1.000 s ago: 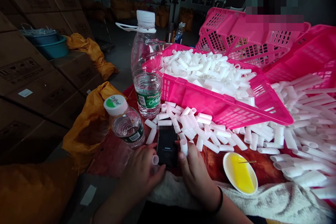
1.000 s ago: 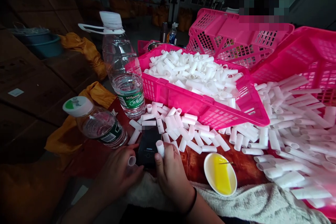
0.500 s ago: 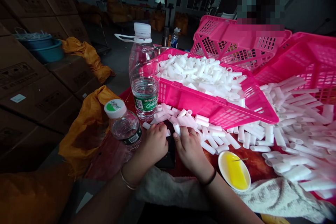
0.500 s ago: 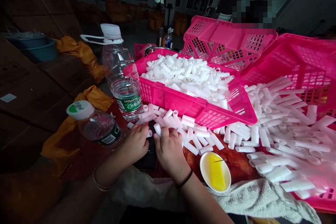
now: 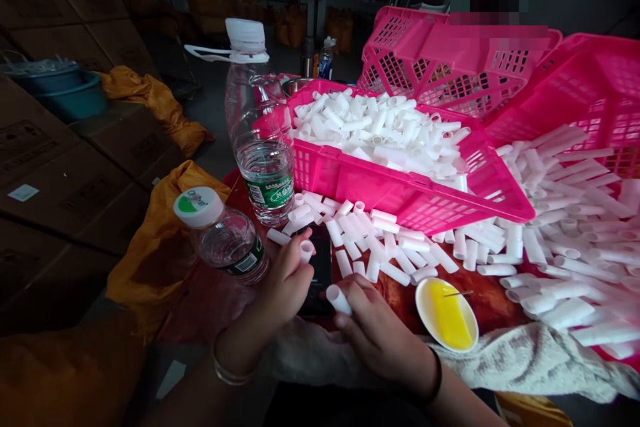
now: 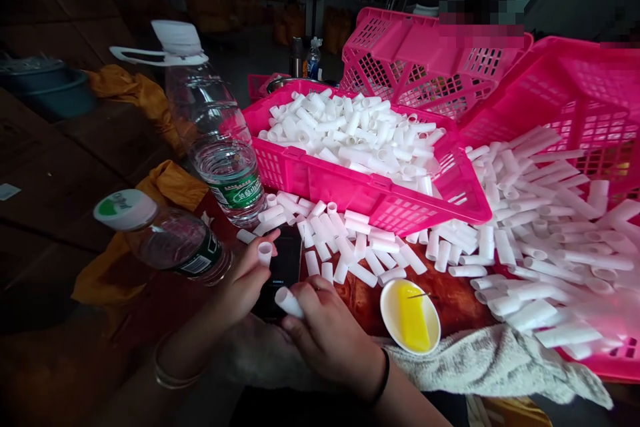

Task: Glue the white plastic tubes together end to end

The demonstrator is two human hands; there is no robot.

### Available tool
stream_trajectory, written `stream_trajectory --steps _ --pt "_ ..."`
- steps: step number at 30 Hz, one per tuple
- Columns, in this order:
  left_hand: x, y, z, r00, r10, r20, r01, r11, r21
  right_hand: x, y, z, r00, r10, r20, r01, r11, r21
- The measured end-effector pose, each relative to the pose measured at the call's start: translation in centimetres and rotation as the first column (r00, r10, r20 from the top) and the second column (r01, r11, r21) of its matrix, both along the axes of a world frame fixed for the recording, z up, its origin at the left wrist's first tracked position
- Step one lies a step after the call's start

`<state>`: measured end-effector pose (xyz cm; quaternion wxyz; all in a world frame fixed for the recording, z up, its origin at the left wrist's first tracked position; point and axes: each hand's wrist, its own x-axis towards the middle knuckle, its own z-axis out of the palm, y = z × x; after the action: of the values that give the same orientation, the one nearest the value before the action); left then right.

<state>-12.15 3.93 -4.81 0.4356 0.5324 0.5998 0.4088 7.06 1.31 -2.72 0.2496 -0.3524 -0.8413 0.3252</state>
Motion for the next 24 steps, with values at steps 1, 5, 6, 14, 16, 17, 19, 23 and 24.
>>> stream_trajectory --steps 1,5,6,14,16,17,19,23,24 --pt "0.0 -0.8 0.0 0.997 0.002 0.078 -0.003 1.000 0.010 -0.1 -0.4 -0.2 1.000 0.012 -0.001 -0.012 1.000 0.001" --pt "-0.6 -4.2 -0.3 0.960 0.022 0.279 -0.041 0.997 0.063 -0.6 -1.4 -1.4 0.988 -0.152 -0.011 0.151 0.986 -0.073" --pt "-0.9 -4.8 -0.5 0.954 0.038 0.298 -0.057 0.997 0.056 -0.7 -1.6 -1.6 0.980 -0.198 -0.010 0.196 0.975 -0.107" --pt "-2.3 -6.3 -2.3 0.959 0.046 0.281 -0.074 0.993 0.089 -0.5 -1.8 -1.7 0.999 0.044 0.030 -0.045 0.999 0.028" --pt "-2.4 -6.2 -2.6 0.954 0.048 0.295 -0.088 0.988 0.124 -0.8 -1.7 -1.7 0.993 0.083 0.084 -0.089 0.994 0.068" --pt "-2.3 -6.2 -2.8 0.952 0.048 0.303 -0.097 0.984 0.146 -0.9 -1.6 -1.8 0.992 0.062 0.111 -0.071 0.994 0.080" --pt "-2.1 -6.1 -3.1 0.950 0.023 0.312 -0.090 0.975 0.204 -1.2 -1.4 -1.9 0.990 -0.025 0.138 0.011 0.995 0.101" --pt "-1.6 -6.3 -3.5 0.948 -0.048 0.315 -0.061 0.943 0.327 -1.3 -1.0 -2.0 0.976 -0.203 0.076 0.194 0.975 0.111" --pt "-1.4 -6.4 -3.5 0.945 -0.054 0.323 -0.067 0.934 0.351 -1.3 -0.9 -2.0 0.970 -0.237 0.057 0.231 0.967 0.105"
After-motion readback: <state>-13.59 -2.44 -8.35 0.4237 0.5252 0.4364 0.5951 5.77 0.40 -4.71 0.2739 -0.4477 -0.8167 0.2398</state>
